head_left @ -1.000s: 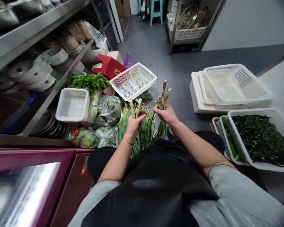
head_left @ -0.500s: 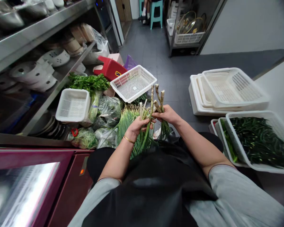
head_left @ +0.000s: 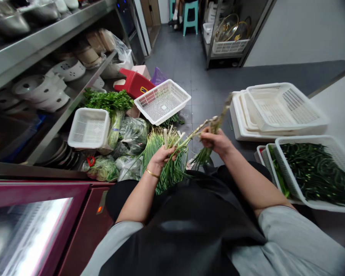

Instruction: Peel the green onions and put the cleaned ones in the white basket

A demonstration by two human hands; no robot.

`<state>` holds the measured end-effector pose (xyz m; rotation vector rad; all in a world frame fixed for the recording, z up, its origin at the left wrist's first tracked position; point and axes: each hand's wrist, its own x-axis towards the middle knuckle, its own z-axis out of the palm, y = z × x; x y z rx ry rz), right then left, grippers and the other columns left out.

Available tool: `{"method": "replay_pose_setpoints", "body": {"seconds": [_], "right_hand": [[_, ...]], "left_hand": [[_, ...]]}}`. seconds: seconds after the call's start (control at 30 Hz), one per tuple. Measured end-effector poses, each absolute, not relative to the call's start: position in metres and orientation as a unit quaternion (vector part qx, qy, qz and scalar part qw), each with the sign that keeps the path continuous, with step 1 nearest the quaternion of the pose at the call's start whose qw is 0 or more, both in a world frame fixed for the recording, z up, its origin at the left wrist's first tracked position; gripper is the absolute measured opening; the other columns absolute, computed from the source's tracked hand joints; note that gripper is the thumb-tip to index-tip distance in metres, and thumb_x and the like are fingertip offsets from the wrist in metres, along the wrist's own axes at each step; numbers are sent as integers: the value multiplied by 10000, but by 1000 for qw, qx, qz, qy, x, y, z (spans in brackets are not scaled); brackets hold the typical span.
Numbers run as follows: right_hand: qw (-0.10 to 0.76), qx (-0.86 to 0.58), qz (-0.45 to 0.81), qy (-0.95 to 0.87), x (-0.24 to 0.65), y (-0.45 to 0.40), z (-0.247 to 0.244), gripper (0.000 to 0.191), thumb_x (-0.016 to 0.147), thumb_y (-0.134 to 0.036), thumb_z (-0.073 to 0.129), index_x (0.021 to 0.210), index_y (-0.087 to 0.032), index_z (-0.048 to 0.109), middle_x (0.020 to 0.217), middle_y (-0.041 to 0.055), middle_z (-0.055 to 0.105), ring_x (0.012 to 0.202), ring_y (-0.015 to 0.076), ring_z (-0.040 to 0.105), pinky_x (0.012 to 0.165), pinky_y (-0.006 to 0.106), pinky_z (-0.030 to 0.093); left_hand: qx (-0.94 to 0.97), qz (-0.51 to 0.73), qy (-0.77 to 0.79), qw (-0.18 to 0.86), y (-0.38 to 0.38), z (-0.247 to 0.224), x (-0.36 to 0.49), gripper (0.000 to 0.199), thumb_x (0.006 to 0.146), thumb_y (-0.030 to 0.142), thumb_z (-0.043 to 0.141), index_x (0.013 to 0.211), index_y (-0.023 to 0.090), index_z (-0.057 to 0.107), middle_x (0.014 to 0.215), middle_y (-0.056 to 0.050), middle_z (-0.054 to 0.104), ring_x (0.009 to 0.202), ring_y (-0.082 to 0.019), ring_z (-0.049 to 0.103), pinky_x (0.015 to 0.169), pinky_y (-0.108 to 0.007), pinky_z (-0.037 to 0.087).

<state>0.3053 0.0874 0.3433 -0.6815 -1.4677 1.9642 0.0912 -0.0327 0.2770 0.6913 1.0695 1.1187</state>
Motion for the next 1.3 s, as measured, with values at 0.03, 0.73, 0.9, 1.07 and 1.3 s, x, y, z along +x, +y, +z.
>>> {"method": "replay_pose_setpoints", "body": {"seconds": [0.03, 0.73, 0.9, 1.07, 1.3], "right_hand": [[327, -253, 749, -517, 317, 94, 351, 253, 681, -328, 754, 674, -170, 557, 488, -69, 479, 344, 24, 301, 348, 189, 217], [230, -350, 654, -629, 267, 72, 304, 370, 597, -459, 764, 689, -128, 627, 461, -50, 473, 399, 65, 371, 411, 221, 284], [227, -351, 656, -629, 276, 76, 296, 381, 618, -473, 753, 722, -133, 616, 487, -51, 488, 392, 57, 355, 397, 217, 259], [208, -368, 635, -646, 273, 70, 295, 345, 604, -432, 756, 597, -144, 567, 424, -53, 447, 377, 62, 366, 387, 218, 273], [203, -378, 655, -622, 287, 76, 302, 298, 629, -397, 747, 628, -133, 610, 500, -2, 556, 359, 58, 397, 361, 210, 292]], "left_hand": [[311, 486, 477, 662, -38, 273, 85, 513, 546, 530, 818, 749, 109, 605, 489, -1, 550, 326, -31, 374, 322, -179, 100], [196, 550, 563, 584, -16, 296, 111, 423, 453, 311, 885, 649, 134, 554, 457, 74, 444, 341, -24, 337, 350, -201, 188], [220, 538, 539, 609, -20, 291, 115, 445, 414, 247, 879, 745, 109, 615, 468, 64, 483, 356, -37, 367, 368, -200, 206], [246, 526, 568, 583, -19, 288, 120, 391, 445, 245, 865, 716, 110, 617, 493, 49, 511, 357, -39, 380, 366, -205, 220], [249, 528, 594, 553, -22, 288, 115, 339, 477, 208, 839, 724, 102, 633, 524, 39, 532, 377, -45, 406, 366, -208, 250]]}}
